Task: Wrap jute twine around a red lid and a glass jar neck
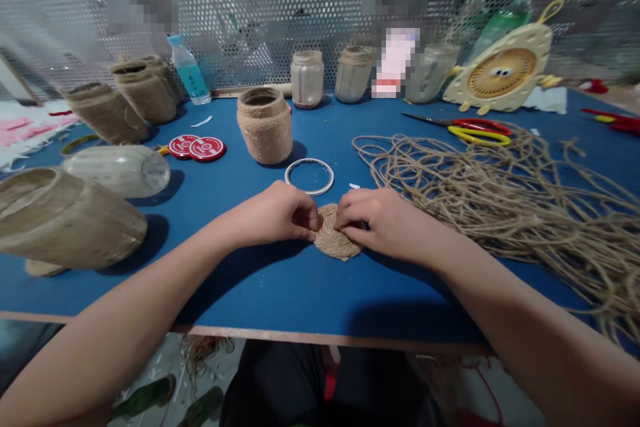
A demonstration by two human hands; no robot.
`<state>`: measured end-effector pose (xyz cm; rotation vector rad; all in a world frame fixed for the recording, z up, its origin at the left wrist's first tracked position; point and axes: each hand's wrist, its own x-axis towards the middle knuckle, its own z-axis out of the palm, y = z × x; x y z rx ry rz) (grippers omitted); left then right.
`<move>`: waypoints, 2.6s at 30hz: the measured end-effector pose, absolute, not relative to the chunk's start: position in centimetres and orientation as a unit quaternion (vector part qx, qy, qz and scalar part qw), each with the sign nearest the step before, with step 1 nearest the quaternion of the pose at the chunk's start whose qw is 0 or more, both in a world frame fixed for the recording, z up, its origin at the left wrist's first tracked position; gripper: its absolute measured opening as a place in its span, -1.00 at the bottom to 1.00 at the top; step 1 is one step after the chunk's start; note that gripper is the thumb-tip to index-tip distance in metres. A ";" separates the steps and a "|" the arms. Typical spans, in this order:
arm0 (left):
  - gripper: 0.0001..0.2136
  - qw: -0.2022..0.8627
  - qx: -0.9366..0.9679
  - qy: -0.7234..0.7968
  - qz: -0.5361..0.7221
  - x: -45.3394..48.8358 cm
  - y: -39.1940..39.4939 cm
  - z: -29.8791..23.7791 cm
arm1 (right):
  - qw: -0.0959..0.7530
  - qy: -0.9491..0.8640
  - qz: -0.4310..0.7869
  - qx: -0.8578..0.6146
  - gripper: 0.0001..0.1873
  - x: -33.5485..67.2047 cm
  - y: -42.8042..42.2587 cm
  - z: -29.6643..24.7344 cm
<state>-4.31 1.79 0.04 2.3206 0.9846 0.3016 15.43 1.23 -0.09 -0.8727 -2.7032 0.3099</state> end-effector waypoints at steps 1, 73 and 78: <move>-0.90 0.290 0.872 0.377 0.112 -4.4 1.8 0.1 | 0.140 -0.936 0.110 -0.302 -0.83 15.5 1.2 0.0; -0.76 0.581 0.575 0.360 0.450 -3.0 1.2 0.5 | 0.357 -0.742 0.392 -0.410 -0.65 16.8 1.0 2.4; -0.73 0.602 0.553 0.355 0.453 -2.9 0.9 0.5 | 0.382 -0.723 0.417 -0.397 -0.69 16.5 0.6 2.7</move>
